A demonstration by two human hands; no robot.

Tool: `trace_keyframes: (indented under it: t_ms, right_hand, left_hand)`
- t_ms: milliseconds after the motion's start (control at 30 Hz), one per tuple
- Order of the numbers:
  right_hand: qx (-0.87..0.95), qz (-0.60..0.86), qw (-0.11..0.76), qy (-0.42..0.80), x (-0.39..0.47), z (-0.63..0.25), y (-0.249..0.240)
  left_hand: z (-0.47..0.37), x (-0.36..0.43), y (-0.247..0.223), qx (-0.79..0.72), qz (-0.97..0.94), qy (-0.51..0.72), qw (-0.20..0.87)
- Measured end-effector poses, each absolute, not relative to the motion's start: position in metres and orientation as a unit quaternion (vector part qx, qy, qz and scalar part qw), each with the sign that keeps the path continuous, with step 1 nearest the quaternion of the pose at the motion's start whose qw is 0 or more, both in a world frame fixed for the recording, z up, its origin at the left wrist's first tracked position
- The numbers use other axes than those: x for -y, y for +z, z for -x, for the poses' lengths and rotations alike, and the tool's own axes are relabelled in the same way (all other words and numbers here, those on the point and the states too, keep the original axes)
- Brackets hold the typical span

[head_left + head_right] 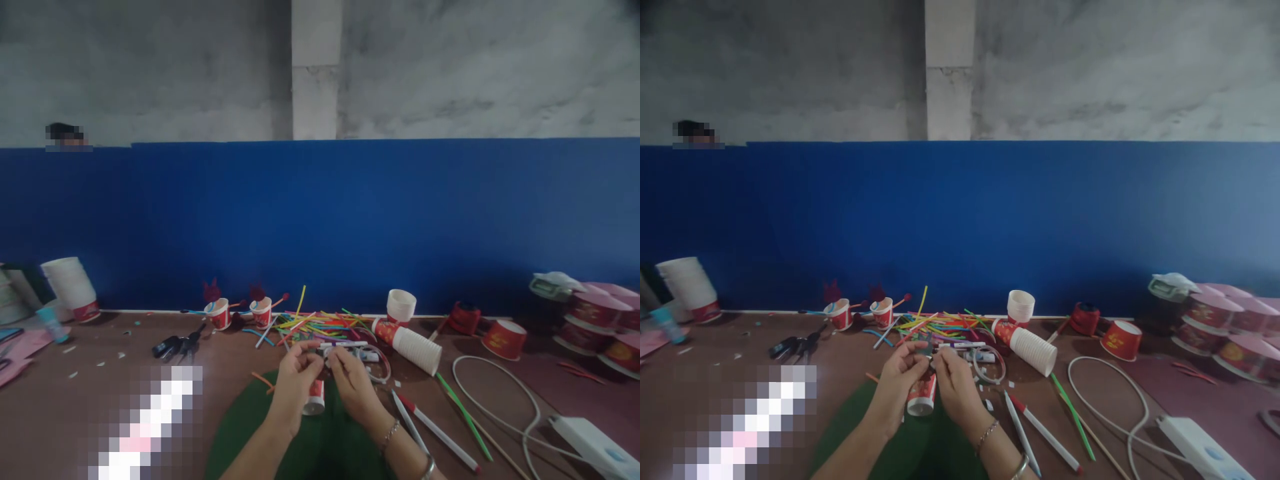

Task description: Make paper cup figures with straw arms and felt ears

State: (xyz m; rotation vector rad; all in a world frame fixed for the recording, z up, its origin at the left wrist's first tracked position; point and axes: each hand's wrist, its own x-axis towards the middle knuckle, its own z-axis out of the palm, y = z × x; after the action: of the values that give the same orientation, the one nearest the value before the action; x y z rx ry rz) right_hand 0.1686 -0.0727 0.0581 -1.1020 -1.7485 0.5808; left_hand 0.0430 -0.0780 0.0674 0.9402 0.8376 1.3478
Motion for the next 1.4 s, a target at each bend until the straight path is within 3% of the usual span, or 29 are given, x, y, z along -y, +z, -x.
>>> trace_keyframes:
  t_ms: [167, 733, 933, 1400]
  right_hand:
    - [0.716, 0.453, 0.482, 0.225, 0.072, -0.171, 0.057]
    - [0.716, 0.448, 0.447, 0.294, 0.072, -0.173, 0.061]
    - [0.678, 0.515, 0.489, 0.190, 0.078, -0.173, 0.071]
    - [0.690, 0.467, 0.446, 0.328, 0.071, -0.181, 0.075]
  left_hand:
    - [-0.041, 0.079, 0.069, -0.378, -0.439, 0.533, 0.617]
    - [-0.032, 0.063, 0.061, -0.477, -0.537, 0.504, 0.480]
    - [-0.032, 0.066, 0.065, -0.493, -0.568, 0.524, 0.399]
    - [-0.033, 0.071, 0.067, -0.445, -0.639, 0.485, 0.398]
